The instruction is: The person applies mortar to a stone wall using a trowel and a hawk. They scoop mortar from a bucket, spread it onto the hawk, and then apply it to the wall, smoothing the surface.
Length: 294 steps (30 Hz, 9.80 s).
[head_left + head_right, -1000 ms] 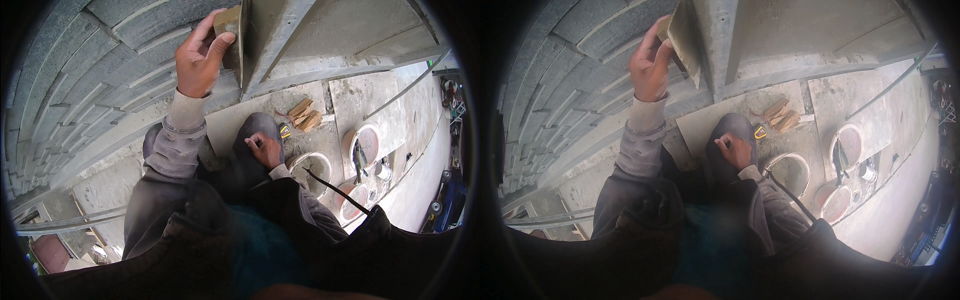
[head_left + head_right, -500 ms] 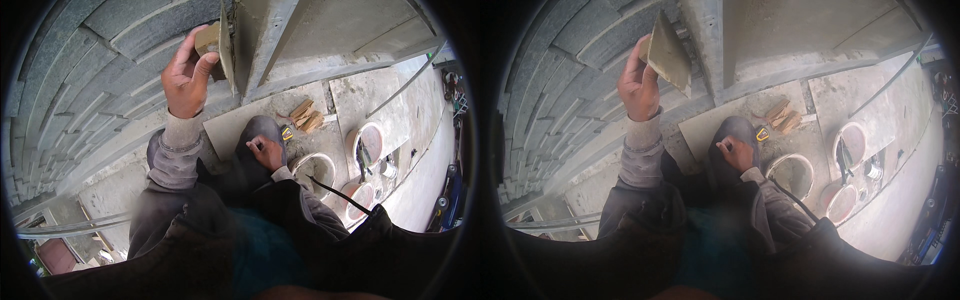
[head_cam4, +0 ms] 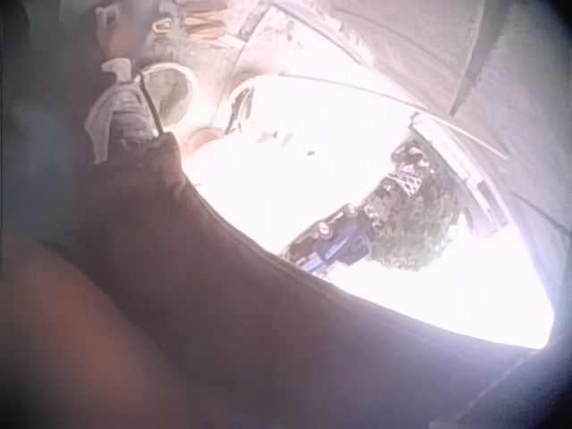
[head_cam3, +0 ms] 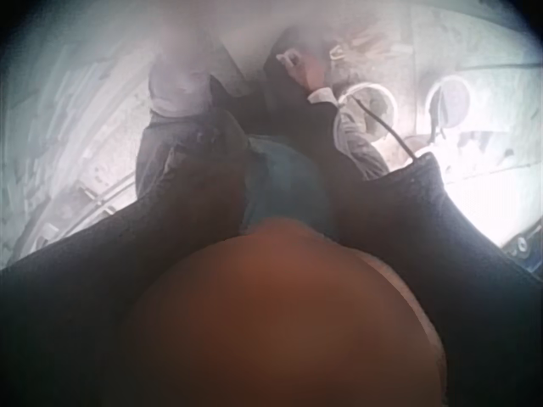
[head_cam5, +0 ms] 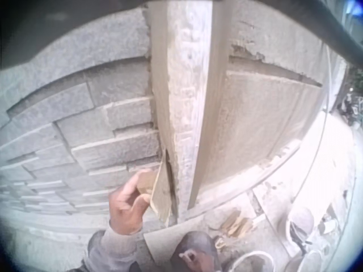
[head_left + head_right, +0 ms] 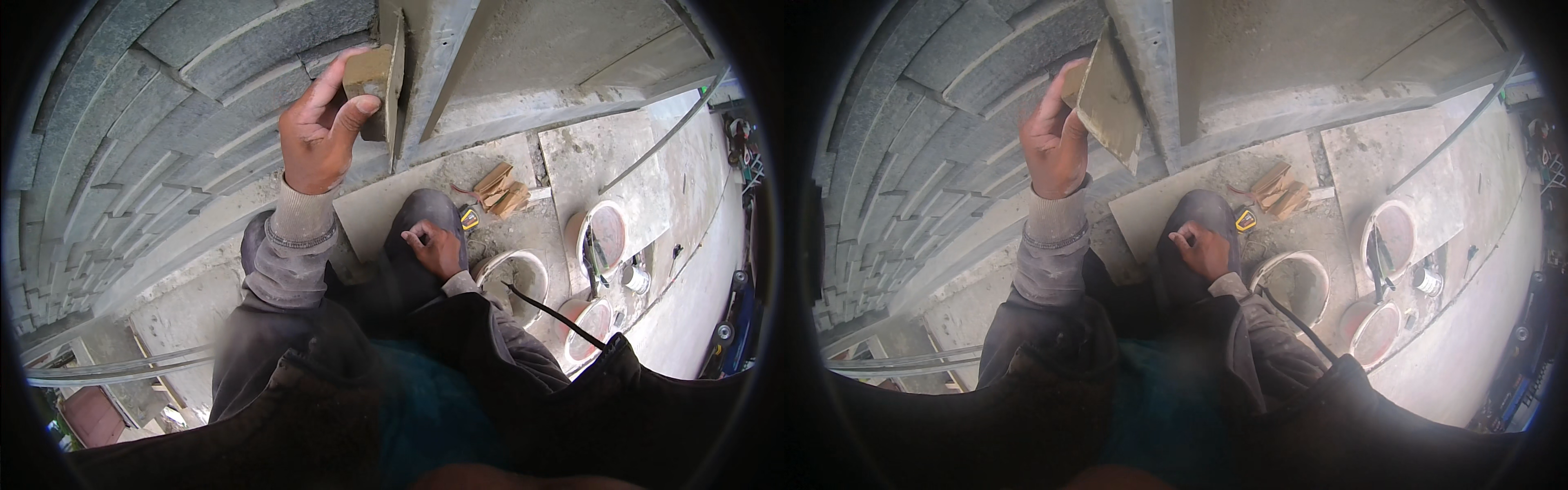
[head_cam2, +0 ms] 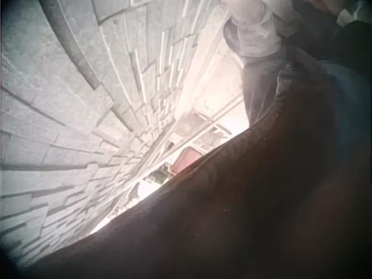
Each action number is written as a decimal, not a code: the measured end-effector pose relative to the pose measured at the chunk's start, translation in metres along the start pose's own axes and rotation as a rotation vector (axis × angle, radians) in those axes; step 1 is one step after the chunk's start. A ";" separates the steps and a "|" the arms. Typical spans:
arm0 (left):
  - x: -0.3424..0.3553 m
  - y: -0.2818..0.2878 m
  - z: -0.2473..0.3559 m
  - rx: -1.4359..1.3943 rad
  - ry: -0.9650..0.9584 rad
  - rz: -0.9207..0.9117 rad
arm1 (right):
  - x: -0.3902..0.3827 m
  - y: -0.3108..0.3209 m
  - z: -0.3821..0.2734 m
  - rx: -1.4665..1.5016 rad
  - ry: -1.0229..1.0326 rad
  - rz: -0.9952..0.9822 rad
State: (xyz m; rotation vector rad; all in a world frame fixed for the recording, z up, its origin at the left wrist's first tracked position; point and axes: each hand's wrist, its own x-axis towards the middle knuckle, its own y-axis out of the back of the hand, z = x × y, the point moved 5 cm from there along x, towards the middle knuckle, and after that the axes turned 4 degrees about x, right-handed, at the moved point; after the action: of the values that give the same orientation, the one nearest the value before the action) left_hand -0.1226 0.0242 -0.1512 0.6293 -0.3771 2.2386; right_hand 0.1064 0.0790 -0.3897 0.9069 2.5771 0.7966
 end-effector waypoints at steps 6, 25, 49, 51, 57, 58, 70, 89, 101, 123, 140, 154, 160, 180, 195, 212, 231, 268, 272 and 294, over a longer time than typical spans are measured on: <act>-0.012 0.005 0.020 -0.042 -0.059 0.096 | -0.003 0.001 0.001 -0.004 0.030 -0.005; 0.029 -0.025 0.079 0.288 -0.248 0.098 | 0.003 -0.007 0.001 -0.025 0.008 -0.039; 0.028 -0.014 0.078 0.043 -0.202 0.082 | 0.003 0.001 -0.001 -0.023 0.003 -0.019; 0.031 -0.009 0.080 -0.016 -0.226 0.129 | -0.001 0.003 -0.004 -0.045 0.003 -0.030; 0.084 0.002 0.077 0.135 -0.336 0.161 | 0.000 0.002 0.001 -0.033 0.023 -0.015; 0.088 0.001 0.079 0.108 -0.324 0.184 | 0.000 0.002 0.000 -0.024 0.026 -0.014; 0.063 -0.030 0.114 0.190 -0.417 0.102 | 0.001 0.001 -0.002 -0.023 0.008 -0.010; 0.093 -0.009 0.095 0.081 -0.288 0.124 | -0.002 0.003 -0.006 -0.005 0.020 -0.014; 0.106 0.000 0.146 0.032 -0.329 0.251 | -0.002 -0.002 0.006 -0.025 0.060 0.015; 0.099 -0.015 0.168 0.002 -0.448 0.272 | -0.001 0.013 0.014 -0.056 0.021 -0.018; 0.133 -0.021 0.173 0.186 -0.480 0.203 | 0.001 0.010 0.012 -0.010 0.049 -0.002; 0.150 -0.001 0.154 0.160 -0.438 0.231 | -0.001 0.014 0.009 0.007 0.009 -0.047; 0.144 -0.008 0.153 0.223 -0.411 0.216 | 0.000 0.010 0.012 -0.025 0.021 -0.022; 0.115 0.002 0.100 0.258 -0.404 0.221 | 0.000 0.012 0.008 0.011 -0.005 -0.043; 0.088 0.009 0.087 0.069 -0.320 0.240 | 0.002 0.010 0.013 0.001 0.007 -0.034; 0.074 -0.006 0.086 0.208 -0.353 0.154 | 0.001 0.009 0.009 0.028 -0.010 -0.038; 0.053 0.007 0.020 0.201 -0.157 0.183 | 0.002 0.010 0.007 0.016 -0.003 -0.035; -0.010 0.004 -0.057 0.119 0.022 0.134 | 0.003 0.009 0.015 0.057 -0.029 -0.038; -0.019 -0.008 -0.058 0.077 0.049 0.156 | 0.003 0.010 0.012 0.060 -0.032 -0.054; -0.005 0.017 -0.065 0.021 0.090 0.048 | 0.005 0.008 0.014 0.045 0.016 -0.013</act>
State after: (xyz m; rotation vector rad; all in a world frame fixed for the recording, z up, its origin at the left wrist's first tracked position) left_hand -0.1533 0.0393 -0.2095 0.5331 -0.3262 2.3101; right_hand 0.1127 0.0932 -0.3962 0.8988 2.6219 0.7475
